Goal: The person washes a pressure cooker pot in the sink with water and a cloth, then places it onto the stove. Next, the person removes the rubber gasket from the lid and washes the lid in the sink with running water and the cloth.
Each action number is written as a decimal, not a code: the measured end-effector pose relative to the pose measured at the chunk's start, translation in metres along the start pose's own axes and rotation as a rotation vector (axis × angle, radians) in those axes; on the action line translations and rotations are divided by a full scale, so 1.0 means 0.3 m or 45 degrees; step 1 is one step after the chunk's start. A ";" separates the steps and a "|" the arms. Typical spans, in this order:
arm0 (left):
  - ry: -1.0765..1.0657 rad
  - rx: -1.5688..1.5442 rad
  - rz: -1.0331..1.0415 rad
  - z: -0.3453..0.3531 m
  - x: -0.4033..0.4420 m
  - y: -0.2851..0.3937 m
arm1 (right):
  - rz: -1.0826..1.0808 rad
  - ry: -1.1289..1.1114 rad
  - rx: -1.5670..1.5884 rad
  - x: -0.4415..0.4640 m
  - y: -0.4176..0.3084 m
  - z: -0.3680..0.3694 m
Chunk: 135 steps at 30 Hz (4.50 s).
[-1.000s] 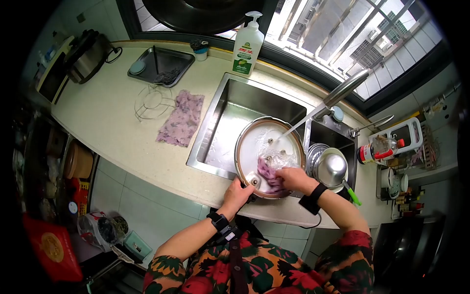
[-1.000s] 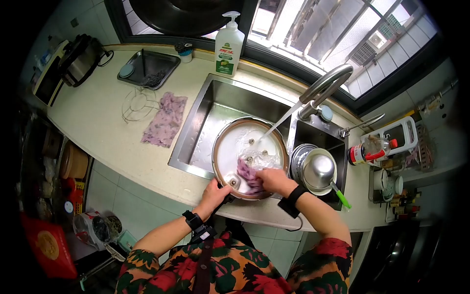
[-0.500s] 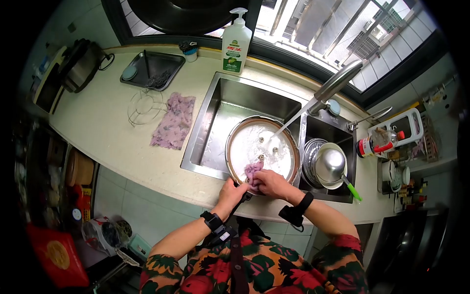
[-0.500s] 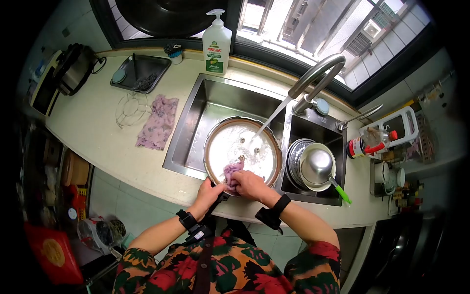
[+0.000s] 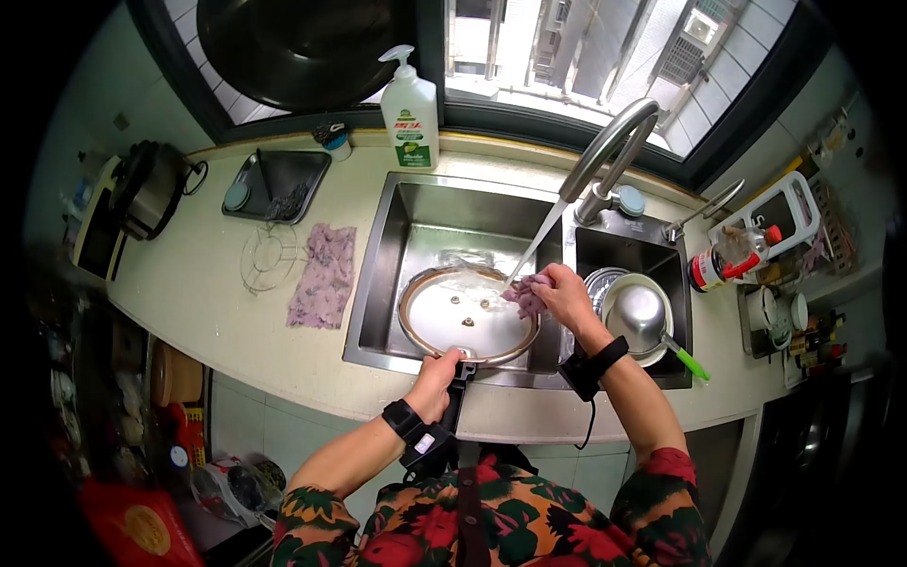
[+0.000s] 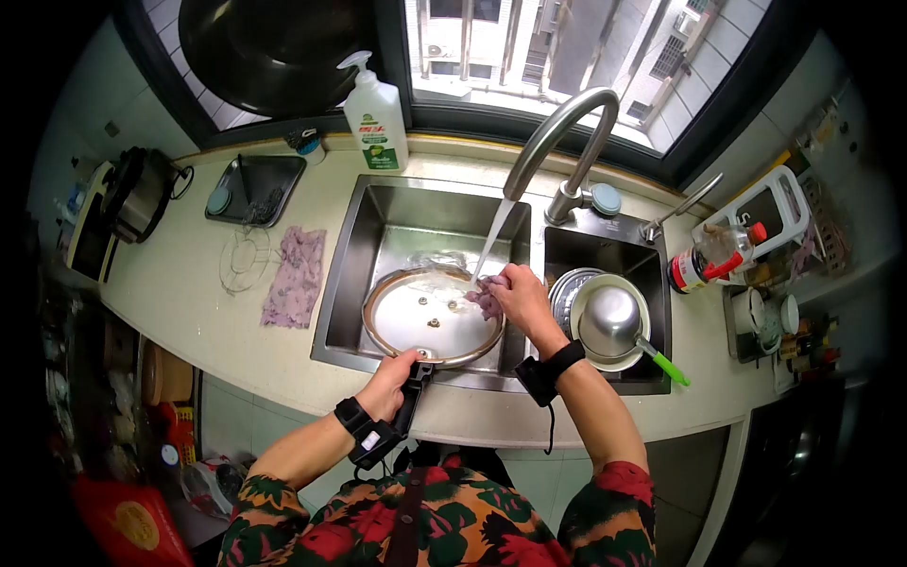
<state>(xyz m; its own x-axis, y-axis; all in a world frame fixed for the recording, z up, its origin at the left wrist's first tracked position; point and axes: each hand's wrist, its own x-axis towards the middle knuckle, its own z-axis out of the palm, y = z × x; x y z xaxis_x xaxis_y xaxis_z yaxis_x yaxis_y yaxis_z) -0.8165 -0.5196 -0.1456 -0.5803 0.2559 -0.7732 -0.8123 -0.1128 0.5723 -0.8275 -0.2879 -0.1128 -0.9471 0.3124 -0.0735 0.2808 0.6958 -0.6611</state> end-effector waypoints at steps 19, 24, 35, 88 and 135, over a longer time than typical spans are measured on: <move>0.187 -0.028 -0.106 0.097 0.406 -0.050 | 0.114 -0.085 0.471 0.110 0.074 0.171; 0.261 -0.138 -0.079 0.118 0.406 -0.062 | 0.213 -0.176 0.556 0.088 0.079 0.163; -0.485 -0.735 -0.020 0.296 0.333 0.067 | 0.125 -0.324 1.282 0.035 0.064 0.083; -0.225 0.801 0.483 0.243 0.168 0.007 | 0.344 -0.581 1.223 0.017 -0.065 0.183; 0.222 -0.297 -0.301 0.071 0.850 -0.409 | 0.215 0.163 -0.637 -0.821 0.434 -0.187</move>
<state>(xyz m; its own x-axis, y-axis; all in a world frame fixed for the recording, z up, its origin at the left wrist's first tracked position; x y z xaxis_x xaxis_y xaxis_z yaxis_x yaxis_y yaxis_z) -0.8637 -0.4200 -0.4071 -0.3602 0.1362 -0.9229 -0.9051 -0.2907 0.3104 -0.5489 -0.2381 -0.1390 -0.8646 0.5012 -0.0354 0.4968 0.8422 -0.2094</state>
